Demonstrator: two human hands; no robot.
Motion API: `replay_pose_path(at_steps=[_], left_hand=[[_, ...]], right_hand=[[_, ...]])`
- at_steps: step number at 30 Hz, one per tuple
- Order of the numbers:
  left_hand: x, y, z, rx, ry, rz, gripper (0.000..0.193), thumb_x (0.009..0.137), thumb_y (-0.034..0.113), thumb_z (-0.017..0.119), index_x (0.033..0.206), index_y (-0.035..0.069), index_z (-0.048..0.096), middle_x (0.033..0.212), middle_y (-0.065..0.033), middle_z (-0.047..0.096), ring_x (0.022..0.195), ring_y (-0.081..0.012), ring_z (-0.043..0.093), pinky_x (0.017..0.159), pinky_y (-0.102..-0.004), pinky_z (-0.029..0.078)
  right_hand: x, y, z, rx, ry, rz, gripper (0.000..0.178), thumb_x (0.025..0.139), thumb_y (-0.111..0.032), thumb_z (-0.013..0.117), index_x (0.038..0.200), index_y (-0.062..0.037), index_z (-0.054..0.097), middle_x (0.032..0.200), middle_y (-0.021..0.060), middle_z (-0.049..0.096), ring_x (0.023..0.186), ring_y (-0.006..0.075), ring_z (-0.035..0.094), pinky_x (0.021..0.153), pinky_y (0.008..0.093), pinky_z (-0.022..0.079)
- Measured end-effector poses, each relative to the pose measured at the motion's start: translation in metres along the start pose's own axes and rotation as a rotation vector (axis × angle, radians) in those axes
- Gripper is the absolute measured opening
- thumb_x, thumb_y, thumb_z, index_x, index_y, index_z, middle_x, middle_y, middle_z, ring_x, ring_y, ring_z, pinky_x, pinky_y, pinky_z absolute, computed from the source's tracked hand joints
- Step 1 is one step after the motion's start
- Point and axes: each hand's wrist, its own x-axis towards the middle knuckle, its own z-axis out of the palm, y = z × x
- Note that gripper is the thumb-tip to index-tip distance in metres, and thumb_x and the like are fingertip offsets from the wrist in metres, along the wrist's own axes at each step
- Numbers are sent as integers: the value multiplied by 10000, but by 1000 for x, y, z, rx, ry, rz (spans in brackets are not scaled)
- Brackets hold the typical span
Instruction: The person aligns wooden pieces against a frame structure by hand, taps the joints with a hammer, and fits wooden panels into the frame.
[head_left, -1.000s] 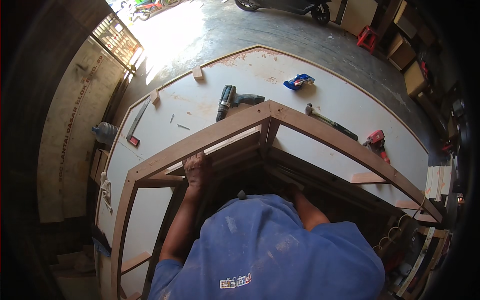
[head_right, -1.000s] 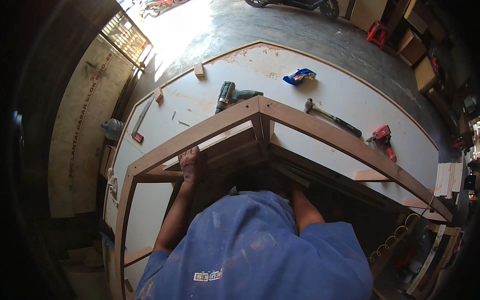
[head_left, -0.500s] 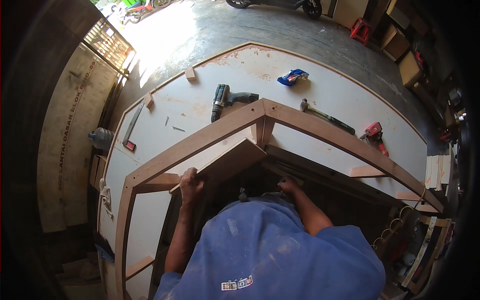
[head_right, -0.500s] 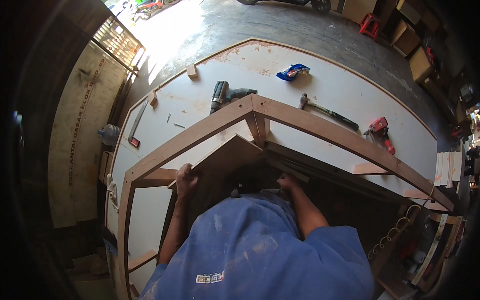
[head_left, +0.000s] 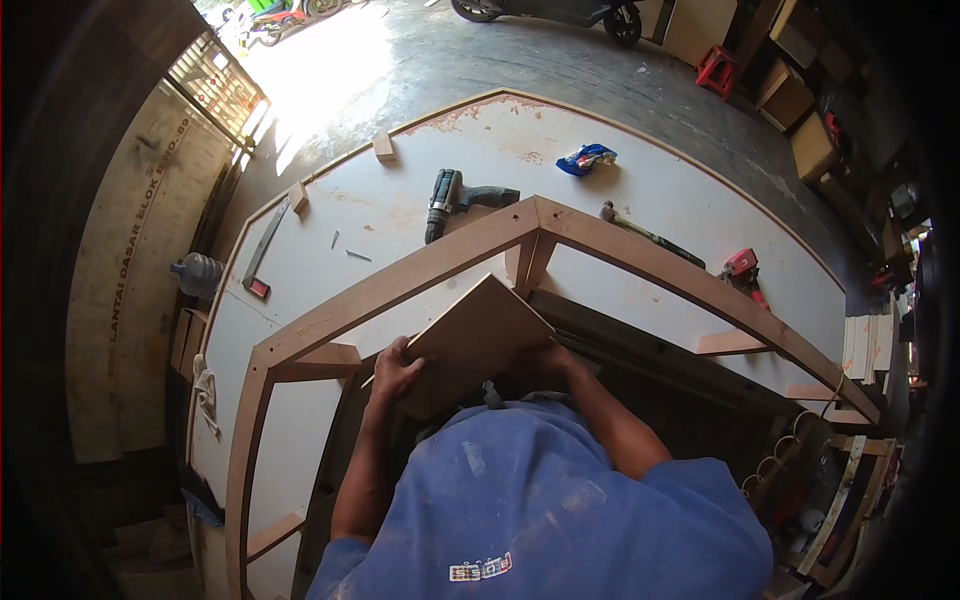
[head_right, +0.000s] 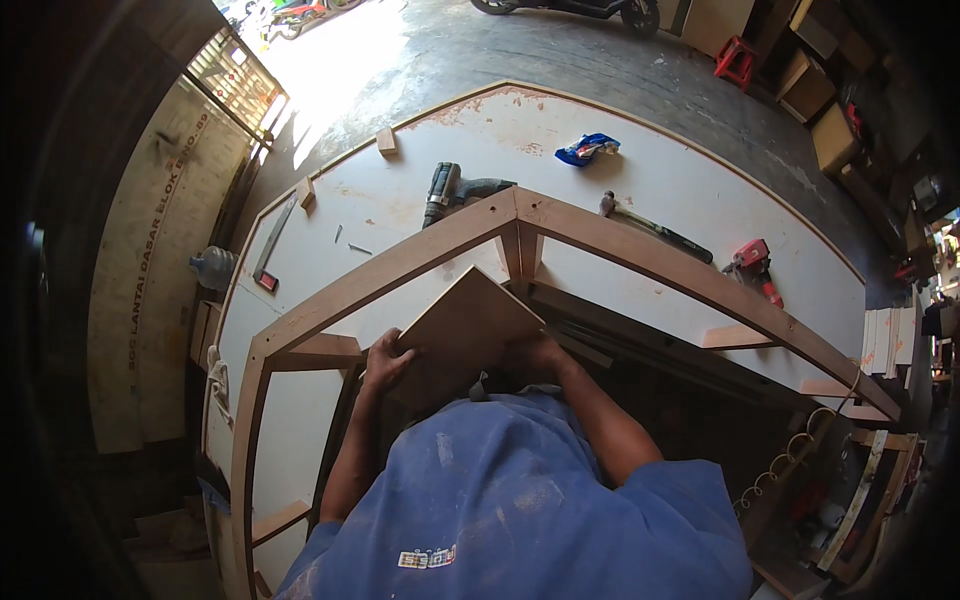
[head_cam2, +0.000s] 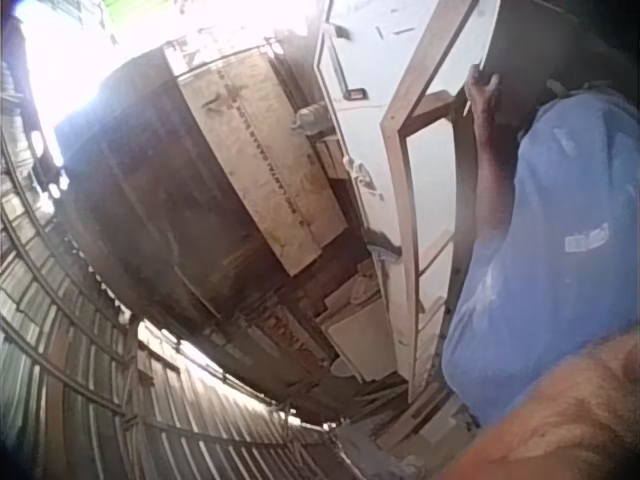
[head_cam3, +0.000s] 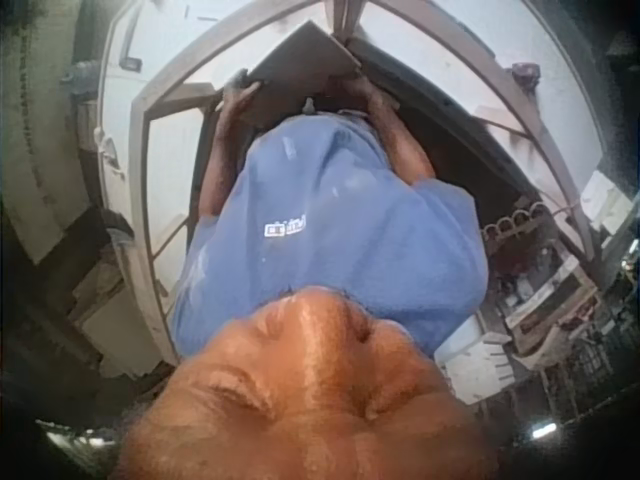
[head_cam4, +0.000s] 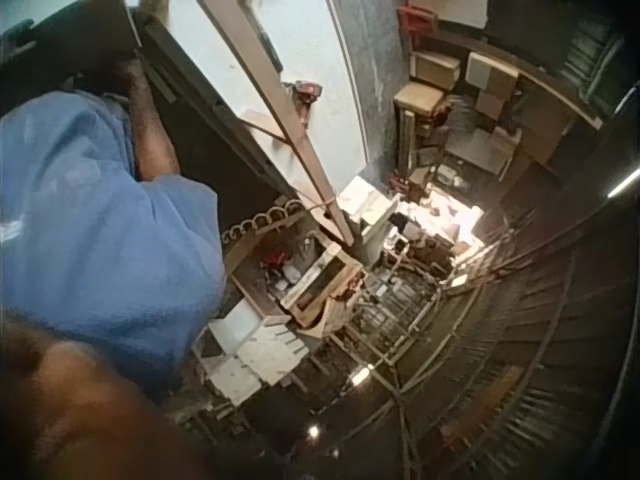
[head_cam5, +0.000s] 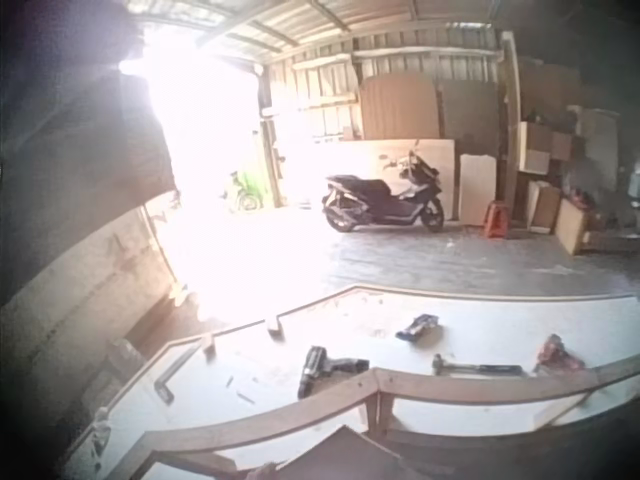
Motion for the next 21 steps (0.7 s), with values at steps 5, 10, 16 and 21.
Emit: replay_pose_path(at_steps=[5,10,16,21], left_hand=[[30,-31,-3,-24,-120,-6,544,791,431,806,1096,-2,678,1006,-185,684,936,-309,679,829,-413,530],[41,-22,-9,56,-132,97,550,815,440,783,1146,15,677,1063,-165,649,950,-295,669,854,-403,532],[67,11,11,10,-94,313,651,795,459,788,1245,27,601,1236,-204,612,1164,-355,605,987,-432,489],[113,48,58,27,-128,421,889,697,441,872,1394,48,484,1348,-204,565,1273,-385,530,1058,-457,446]], right_hand=[[-34,-31,75,-28,259,-228,295,894,-222,740,1016,41,681,905,102,713,698,176,692,536,290,559],[-34,-24,95,52,488,-346,276,918,-217,681,946,58,673,815,113,696,592,162,660,432,269,513],[-71,13,105,161,718,-371,249,903,-187,658,953,57,648,754,115,676,502,170,612,437,279,515],[-112,56,105,240,931,-352,254,894,-189,658,951,59,648,718,117,666,470,167,596,449,291,525]])
